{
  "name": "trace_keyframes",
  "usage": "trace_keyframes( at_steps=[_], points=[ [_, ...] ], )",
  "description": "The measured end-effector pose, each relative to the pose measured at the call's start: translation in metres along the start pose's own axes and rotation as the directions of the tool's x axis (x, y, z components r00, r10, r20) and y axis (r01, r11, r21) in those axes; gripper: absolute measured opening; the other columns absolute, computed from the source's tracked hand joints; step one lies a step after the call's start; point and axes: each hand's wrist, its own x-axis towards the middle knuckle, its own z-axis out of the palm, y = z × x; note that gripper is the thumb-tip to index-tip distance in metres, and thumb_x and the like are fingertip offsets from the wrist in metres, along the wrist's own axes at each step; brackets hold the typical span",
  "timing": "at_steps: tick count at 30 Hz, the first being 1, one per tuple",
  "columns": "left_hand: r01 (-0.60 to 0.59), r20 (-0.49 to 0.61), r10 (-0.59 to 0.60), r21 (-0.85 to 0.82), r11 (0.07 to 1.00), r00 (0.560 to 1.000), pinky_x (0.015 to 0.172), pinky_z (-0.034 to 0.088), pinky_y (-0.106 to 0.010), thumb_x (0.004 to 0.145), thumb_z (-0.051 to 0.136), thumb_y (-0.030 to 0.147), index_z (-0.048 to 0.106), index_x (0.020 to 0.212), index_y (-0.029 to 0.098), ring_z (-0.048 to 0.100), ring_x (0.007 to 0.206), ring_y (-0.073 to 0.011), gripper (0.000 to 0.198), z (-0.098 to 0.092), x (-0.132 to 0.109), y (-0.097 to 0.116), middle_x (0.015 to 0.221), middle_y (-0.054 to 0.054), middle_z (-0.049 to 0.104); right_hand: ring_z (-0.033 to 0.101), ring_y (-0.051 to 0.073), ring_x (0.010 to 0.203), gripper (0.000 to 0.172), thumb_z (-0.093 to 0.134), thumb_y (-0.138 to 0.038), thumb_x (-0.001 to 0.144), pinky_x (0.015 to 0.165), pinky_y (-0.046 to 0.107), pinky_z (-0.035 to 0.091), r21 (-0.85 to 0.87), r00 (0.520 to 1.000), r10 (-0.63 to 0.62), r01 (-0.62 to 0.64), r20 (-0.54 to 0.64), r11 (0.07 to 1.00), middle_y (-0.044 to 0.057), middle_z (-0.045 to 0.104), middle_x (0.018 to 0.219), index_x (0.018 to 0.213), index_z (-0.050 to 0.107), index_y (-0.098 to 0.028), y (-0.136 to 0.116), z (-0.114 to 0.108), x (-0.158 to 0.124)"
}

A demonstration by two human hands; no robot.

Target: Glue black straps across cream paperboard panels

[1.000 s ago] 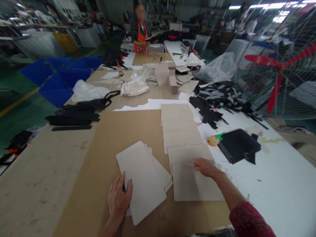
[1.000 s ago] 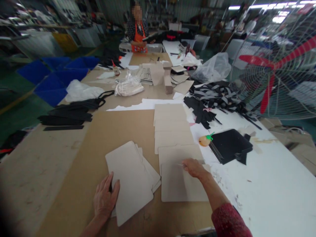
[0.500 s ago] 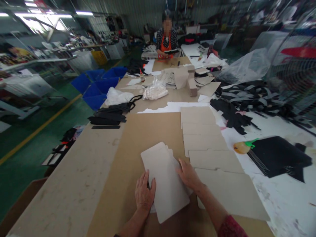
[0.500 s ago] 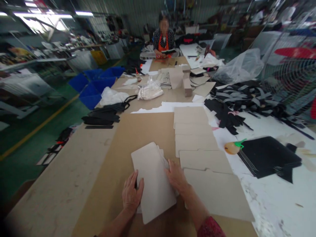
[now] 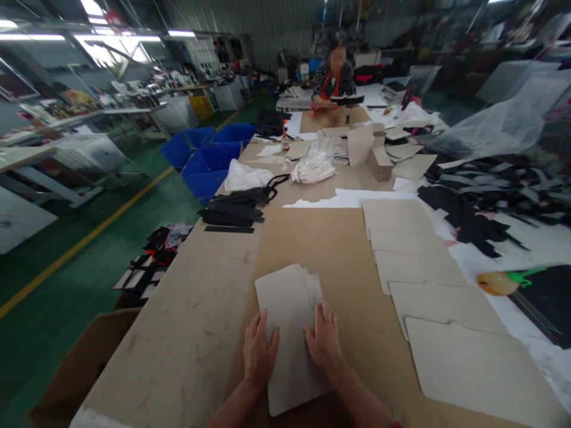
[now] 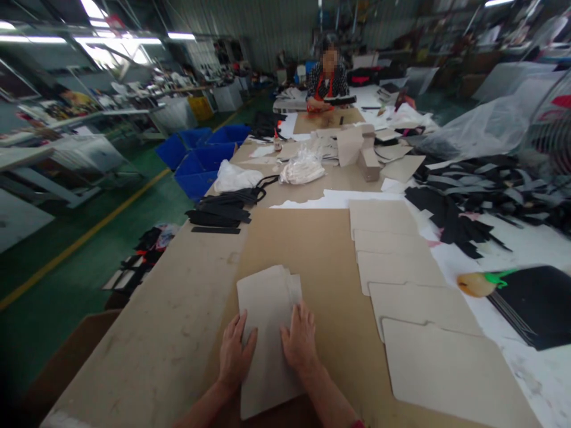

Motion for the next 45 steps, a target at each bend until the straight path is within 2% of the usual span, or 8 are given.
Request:
trace_keyframes(
  at_steps=[11, 17, 23, 29, 32, 36, 40, 45],
  points=[
    [0.012, 0.076, -0.008, -0.054, 0.998, 0.997, 0.108, 0.041, -0.048, 0.094, 0.049, 0.036, 0.045, 0.141, 0.018, 0.050, 0.126, -0.0283, 0.051, -0.009, 0.000, -0.005, 0.138, -0.013, 0.054, 0.044, 0.034, 0.126, 0.034, 0.050, -0.028, 0.084, 0.105, 0.053, 0.035, 0.194, 0.976, 0.187, -0.162, -0.116, 0.968, 0.021, 0.053, 0.133, 0.112, 0.062, -0.013, -0.035, -0.013, -0.021],
    [0.082, 0.043, -0.076, -0.190, 0.978, 0.996, 0.111, 0.040, -0.043, 0.100, 0.025, 0.029, 0.040, 0.144, 0.020, 0.050, 0.130, -0.0204, 0.048, -0.001, -0.008, -0.022, 0.143, -0.010, 0.053, 0.061, 0.023, 0.076, 0.028, 0.061, -0.046, 0.075, 0.074, 0.038, 0.050, 0.571, 0.835, 0.522, -0.519, 0.176, 0.637, 0.005, 0.068, 0.079, 0.086, 0.064, -0.021, -0.035, -0.028, -0.010],
    [0.072, 0.034, -0.067, -0.185, 0.980, 0.997, 0.108, 0.042, -0.041, 0.099, 0.025, 0.030, 0.049, 0.138, 0.018, 0.054, 0.126, -0.0207, 0.047, 0.002, -0.005, -0.026, 0.137, -0.011, 0.059, 0.064, 0.020, 0.068, 0.044, 0.059, -0.053, 0.075, 0.062, 0.032, 0.052, 0.691, 0.787, 0.525, -0.575, 0.323, 0.438, 0.005, 0.070, 0.082, 0.102, 0.060, -0.018, -0.028, -0.036, -0.009],
    [0.131, 0.098, -0.118, -0.129, 0.983, 0.988, 0.098, 0.047, -0.043, 0.095, 0.041, 0.047, 0.047, 0.139, 0.015, 0.059, 0.113, -0.0269, 0.055, -0.008, 0.007, -0.015, 0.132, -0.015, 0.060, 0.060, 0.018, 0.075, 0.032, 0.065, -0.030, 0.066, 0.069, 0.029, 0.048, 0.695, 0.835, 0.448, -0.528, 0.321, 0.487, 0.001, 0.068, 0.080, 0.095, 0.065, -0.019, -0.030, -0.055, -0.010],
    [0.153, 0.131, -0.154, 0.019, 0.988, 0.979, 0.098, 0.047, -0.045, 0.090, 0.044, 0.057, 0.044, 0.142, 0.014, 0.058, 0.114, -0.0301, 0.067, -0.007, 0.015, -0.010, 0.129, -0.016, 0.060, 0.058, 0.016, 0.078, 0.026, 0.061, -0.028, 0.071, 0.072, 0.028, 0.046, 0.681, 0.861, 0.424, -0.491, 0.281, 0.544, -0.002, 0.067, 0.081, 0.095, 0.069, -0.021, 0.004, -0.102, -0.005],
    [0.109, 0.152, -0.126, 0.111, 0.988, 0.980, 0.103, 0.043, -0.050, 0.089, 0.038, 0.062, 0.045, 0.141, 0.009, 0.054, 0.120, -0.0354, 0.075, -0.007, 0.021, -0.003, 0.132, -0.020, 0.057, 0.059, 0.017, 0.083, 0.025, 0.062, -0.032, 0.077, 0.078, 0.029, 0.045, 0.636, 0.887, 0.382, -0.455, 0.260, 0.624, -0.002, 0.069, 0.088, 0.097, 0.073, -0.022, 0.077, -0.215, -0.020],
    [0.089, 0.176, -0.115, 0.148, 0.985, 0.978, 0.106, 0.040, -0.051, 0.088, 0.034, 0.063, 0.045, 0.140, 0.008, 0.052, 0.123, -0.0364, 0.077, -0.007, 0.023, 0.001, 0.133, -0.020, 0.056, 0.064, 0.021, 0.093, 0.027, 0.056, -0.033, 0.082, 0.087, 0.033, 0.046, 0.278, 0.853, 0.261, -0.413, 0.453, 0.867, 0.001, 0.073, 0.097, 0.099, 0.074, -0.023, 0.148, -0.311, -0.045],
    [0.045, 0.162, -0.074, 0.180, 0.983, 0.984, 0.108, 0.038, -0.050, 0.087, 0.031, 0.063, 0.044, 0.141, 0.006, 0.051, 0.125, -0.0354, 0.079, -0.007, 0.023, 0.008, 0.134, -0.020, 0.055, 0.067, 0.022, 0.093, 0.033, 0.049, -0.024, 0.080, 0.088, 0.032, 0.048, -0.103, 0.760, 0.310, -0.308, 0.570, 0.946, 0.005, 0.075, 0.100, 0.098, 0.076, -0.023, 0.206, -0.341, -0.058]
  ],
)
